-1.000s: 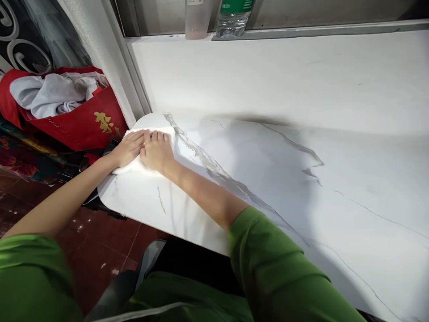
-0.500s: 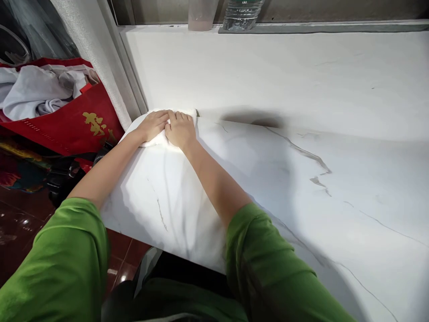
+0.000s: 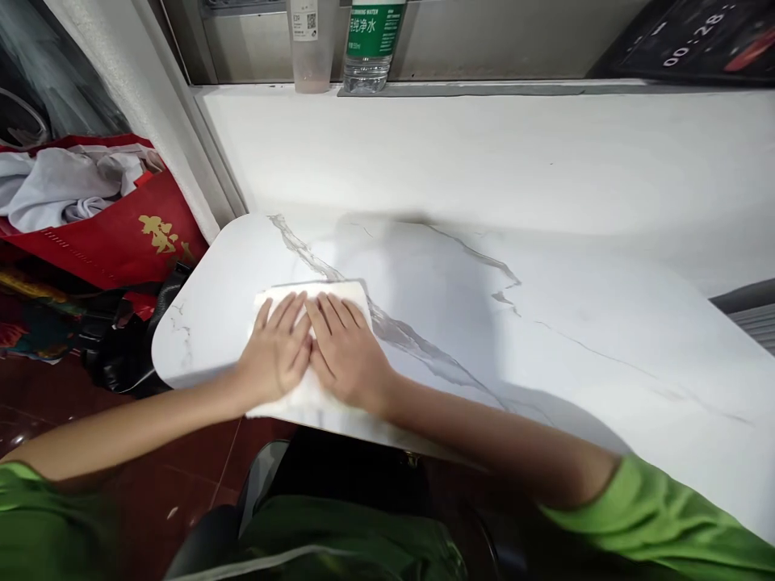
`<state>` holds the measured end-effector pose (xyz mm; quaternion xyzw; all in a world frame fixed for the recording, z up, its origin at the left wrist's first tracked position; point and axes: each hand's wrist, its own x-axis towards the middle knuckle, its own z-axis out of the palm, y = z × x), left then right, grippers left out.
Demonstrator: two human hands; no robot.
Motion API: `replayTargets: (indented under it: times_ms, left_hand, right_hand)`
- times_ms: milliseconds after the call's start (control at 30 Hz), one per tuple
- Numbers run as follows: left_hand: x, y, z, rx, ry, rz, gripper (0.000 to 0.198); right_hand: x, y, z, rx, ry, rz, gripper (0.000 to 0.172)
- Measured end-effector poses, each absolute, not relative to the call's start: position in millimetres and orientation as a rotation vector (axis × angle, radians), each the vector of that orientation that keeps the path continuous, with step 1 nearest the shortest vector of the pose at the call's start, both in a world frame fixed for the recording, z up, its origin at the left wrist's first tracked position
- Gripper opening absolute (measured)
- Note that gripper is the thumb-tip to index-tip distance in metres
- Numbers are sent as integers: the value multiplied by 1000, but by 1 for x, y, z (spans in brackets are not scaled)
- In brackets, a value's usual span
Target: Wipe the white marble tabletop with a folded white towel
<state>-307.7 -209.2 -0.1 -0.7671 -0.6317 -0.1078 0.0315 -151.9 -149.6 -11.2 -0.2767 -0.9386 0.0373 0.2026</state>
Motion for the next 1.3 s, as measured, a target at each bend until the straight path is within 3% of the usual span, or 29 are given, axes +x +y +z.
replayTargets:
  times_ms: [200,567,733,1033,1300]
  left_hand:
    - [-280,-215,2,-2474,-1843,-321,55]
    - [-311,-19,5,-2439,-1973,-349,45]
    - [-305,23,11,-2439,-2004,-380,39]
    - [-294,3,5,-2440,-2002,-340,46]
    - [-232,-108,4,-2492,-1837,-269,51]
  right_hand:
    - [-126,-159,-7,-876,-2637,167,63]
    - [-176,21,-7,-1041,-2468,232,54]
    - [-179,63,-7,-1132,-2399,242,51]
    - [-161,40,-8,-1135,-2448,181,54]
    - [-88,-72,-10,-1083,-2486,100,57]
